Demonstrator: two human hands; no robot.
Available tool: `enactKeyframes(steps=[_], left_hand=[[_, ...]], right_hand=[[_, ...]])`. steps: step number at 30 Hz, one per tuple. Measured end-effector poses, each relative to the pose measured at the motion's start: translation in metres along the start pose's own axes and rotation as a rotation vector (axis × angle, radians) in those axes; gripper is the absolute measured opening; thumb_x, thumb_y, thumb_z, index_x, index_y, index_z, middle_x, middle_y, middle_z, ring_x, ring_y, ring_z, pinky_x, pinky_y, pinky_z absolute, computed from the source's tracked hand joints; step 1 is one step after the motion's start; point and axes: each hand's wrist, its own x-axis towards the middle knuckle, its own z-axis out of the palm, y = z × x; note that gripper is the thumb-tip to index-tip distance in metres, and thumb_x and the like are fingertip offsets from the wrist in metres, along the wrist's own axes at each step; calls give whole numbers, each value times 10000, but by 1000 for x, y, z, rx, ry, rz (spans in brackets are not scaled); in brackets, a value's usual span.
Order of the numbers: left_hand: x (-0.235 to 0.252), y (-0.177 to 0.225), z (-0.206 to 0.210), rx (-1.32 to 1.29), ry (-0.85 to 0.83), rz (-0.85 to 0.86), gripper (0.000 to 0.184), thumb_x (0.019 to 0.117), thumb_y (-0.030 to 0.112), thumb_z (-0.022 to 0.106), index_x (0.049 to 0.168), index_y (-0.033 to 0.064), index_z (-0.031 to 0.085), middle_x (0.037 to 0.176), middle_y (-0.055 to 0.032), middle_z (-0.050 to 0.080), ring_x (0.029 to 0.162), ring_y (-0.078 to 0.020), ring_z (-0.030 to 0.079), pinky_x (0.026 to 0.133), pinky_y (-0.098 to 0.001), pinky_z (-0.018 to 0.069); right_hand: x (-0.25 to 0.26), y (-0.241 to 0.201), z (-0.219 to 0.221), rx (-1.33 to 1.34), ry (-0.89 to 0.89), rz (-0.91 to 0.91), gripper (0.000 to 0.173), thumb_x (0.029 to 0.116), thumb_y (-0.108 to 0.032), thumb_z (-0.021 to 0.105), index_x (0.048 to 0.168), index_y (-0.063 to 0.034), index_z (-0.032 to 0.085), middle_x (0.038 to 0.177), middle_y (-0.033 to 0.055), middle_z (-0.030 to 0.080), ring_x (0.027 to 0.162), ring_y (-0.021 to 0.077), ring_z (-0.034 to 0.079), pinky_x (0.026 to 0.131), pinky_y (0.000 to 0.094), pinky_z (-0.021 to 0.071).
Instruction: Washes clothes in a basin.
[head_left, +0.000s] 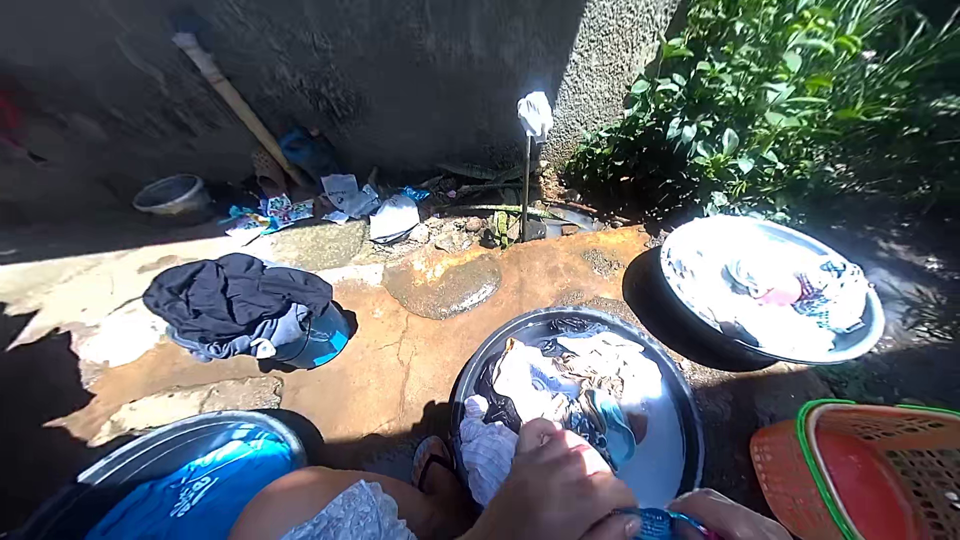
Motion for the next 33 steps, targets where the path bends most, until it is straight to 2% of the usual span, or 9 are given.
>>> enactKeyframes(steps=[3, 8, 11, 13, 18, 23, 27, 31, 33], left_hand=[[2, -19, 12, 127, -19, -89, 318, 1062, 350, 488, 974, 149, 719, 880, -26, 707, 930, -172, 661, 987, -485, 388], [7, -37, 12, 258, -62, -125, 298, 1022, 312, 513, 893, 114, 694, 851, -55, 698, 910, -207, 678, 891, -462, 480], [8, -49, 15, 268, -105, -64, 298, 1006, 287, 530, 838, 102, 692, 787, -46, 679, 823, -197, 669, 776, -403, 492], [7, -53, 15, 258, -123, -32, 299, 1010, 273, 532, 849, 102, 717, 807, -40, 706, 834, -181, 686, 776, -375, 521], [6, -52, 12, 172, -177, -52, 306, 995, 235, 514, 781, 89, 677, 703, -55, 660, 743, -189, 676, 689, -377, 521], [4, -53, 15, -30, -207, -293, 309, 961, 233, 528, 751, 49, 661, 677, -77, 622, 708, -191, 638, 668, -395, 486], [2, -58, 25, -317, -186, -521, 253, 920, 219, 563, 716, 98, 649, 675, 25, 597, 696, -53, 600, 663, -285, 475], [2, -68, 46, -673, -134, -753, 224, 923, 81, 592, 701, 114, 600, 685, 63, 584, 677, -25, 580, 654, -235, 489], [1, -70, 58, -826, -74, -860, 181, 955, 40, 591, 784, 88, 627, 747, 33, 635, 731, -50, 624, 720, -255, 543]], right_hand=[[6, 25, 14, 123, 3, 172, 232, 1096, -209, 470, 1092, -38, 627, 988, 35, 702, 916, -23, 654, 828, 137, 537], [15, 49, 22, -78, -110, 187, 313, 1056, -325, 517, 1123, -98, 720, 1082, 21, 734, 1072, 76, 665, 951, 274, 540], [23, 50, 25, -242, -164, 129, 303, 1040, -289, 503, 991, -117, 749, 925, 4, 729, 925, 100, 687, 828, 260, 559], [28, 51, 27, -300, -201, 91, 309, 1031, -299, 504, 957, -122, 746, 838, 1, 695, 832, 114, 674, 746, 262, 553], [34, 53, 25, -260, -280, 34, 315, 1025, -273, 503, 849, -130, 722, 737, -20, 643, 747, 97, 636, 675, 254, 516], [34, 56, 35, -332, -242, -83, 304, 1015, -197, 493, 809, -102, 695, 684, 4, 585, 714, 144, 600, 662, 276, 490], [23, 68, 44, -402, -169, -244, 268, 1007, -137, 478, 843, -74, 681, 658, 26, 510, 643, 185, 535, 613, 319, 453], [11, 85, 45, -536, -89, -404, 225, 975, -69, 494, 938, -57, 716, 742, 51, 595, 682, 208, 550, 634, 335, 450], [5, 99, 44, -595, -44, -437, 221, 965, -55, 500, 973, -67, 721, 776, 59, 639, 691, 221, 570, 634, 357, 441]])
